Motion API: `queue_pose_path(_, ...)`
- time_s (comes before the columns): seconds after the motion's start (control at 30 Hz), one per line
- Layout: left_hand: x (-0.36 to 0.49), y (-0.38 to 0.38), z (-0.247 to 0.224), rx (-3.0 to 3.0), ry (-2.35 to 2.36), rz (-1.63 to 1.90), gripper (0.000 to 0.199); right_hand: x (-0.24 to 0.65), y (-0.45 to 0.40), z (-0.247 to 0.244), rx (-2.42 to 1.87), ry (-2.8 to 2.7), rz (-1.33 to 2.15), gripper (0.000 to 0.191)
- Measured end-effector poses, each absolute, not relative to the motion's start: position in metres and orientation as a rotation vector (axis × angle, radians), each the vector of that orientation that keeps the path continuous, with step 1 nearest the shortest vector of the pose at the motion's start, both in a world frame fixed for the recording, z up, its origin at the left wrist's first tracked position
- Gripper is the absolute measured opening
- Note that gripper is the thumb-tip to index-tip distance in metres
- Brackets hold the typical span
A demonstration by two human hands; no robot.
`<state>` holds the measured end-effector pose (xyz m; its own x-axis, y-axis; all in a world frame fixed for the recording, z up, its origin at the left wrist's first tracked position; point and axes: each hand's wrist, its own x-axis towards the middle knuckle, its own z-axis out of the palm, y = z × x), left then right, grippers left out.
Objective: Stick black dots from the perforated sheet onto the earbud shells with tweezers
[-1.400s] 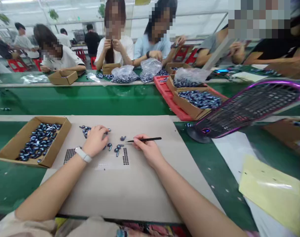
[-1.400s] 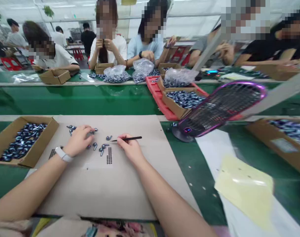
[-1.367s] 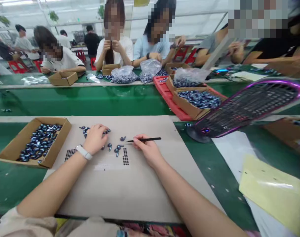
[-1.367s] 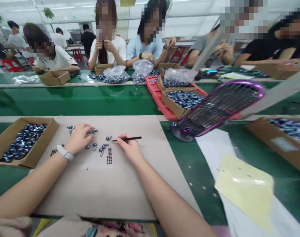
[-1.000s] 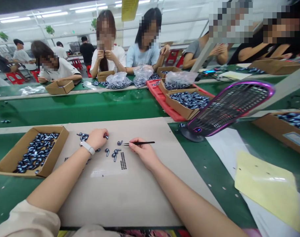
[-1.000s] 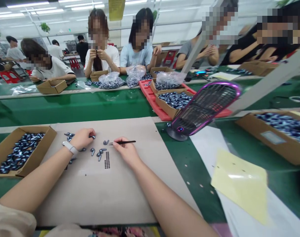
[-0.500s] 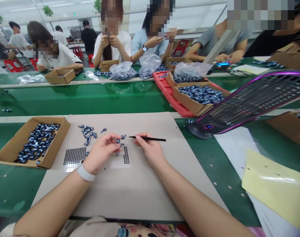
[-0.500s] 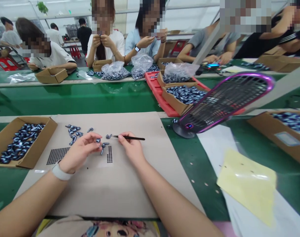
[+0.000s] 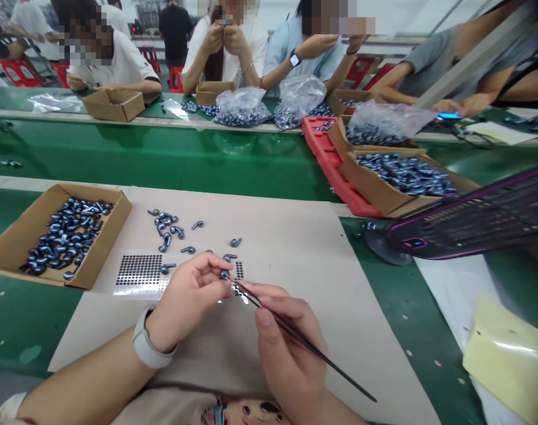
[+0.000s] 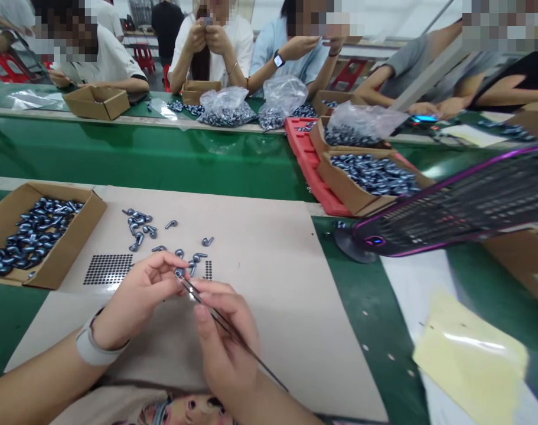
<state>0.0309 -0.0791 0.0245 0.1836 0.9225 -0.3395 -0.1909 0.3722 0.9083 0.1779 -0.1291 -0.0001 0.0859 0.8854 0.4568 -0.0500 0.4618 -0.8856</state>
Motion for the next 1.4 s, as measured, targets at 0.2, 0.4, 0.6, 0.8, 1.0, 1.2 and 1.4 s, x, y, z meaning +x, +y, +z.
queue_pose_path(0.2, 0.028, -0.083, 0.022, 0.805, 1.008, 0.961, 0.021, 0.181, -0.125, -0.002, -0.848, -1.383, 0.743, 0.023)
queue_pose_path(0.4, 0.027, -0.085, 0.019, 0.776, 0.97, 1.004, 0.023, 0.191, -0.129, 0.002, -0.903, -1.509, 0.68, 0.025)
queue_pose_path(0.6, 0.026, -0.084, 0.016, 0.883, 1.1, 0.977, 0.019, 0.195, -0.128, -0.001, -0.887, -1.58, 0.654, 0.038)
queue_pose_path(0.8, 0.027, -0.082, 0.013, 0.81, 1.099, 0.955, 0.025, 0.192, -0.127, -0.002, -0.904, -1.475, 0.607, 0.029)
queue_pose_path(1.0, 0.029, -0.082, 0.016, 0.659, 1.14, 0.991, 0.03, 0.193, -0.125, -0.004, -0.939, -1.43, 0.587, 0.028)
queue_pose_path(1.2, 0.031, -0.091, 0.019, 0.825, 1.171, 1.19, 0.018, 0.194, -0.127, -0.002, -0.922, -1.522, 0.575, 0.03)
queue_pose_path(1.4, 0.031, -0.094, 0.018, 0.869, 1.181, 1.169, 0.016, 0.196, -0.127, -0.001, -0.935, -1.617, 0.581, 0.032)
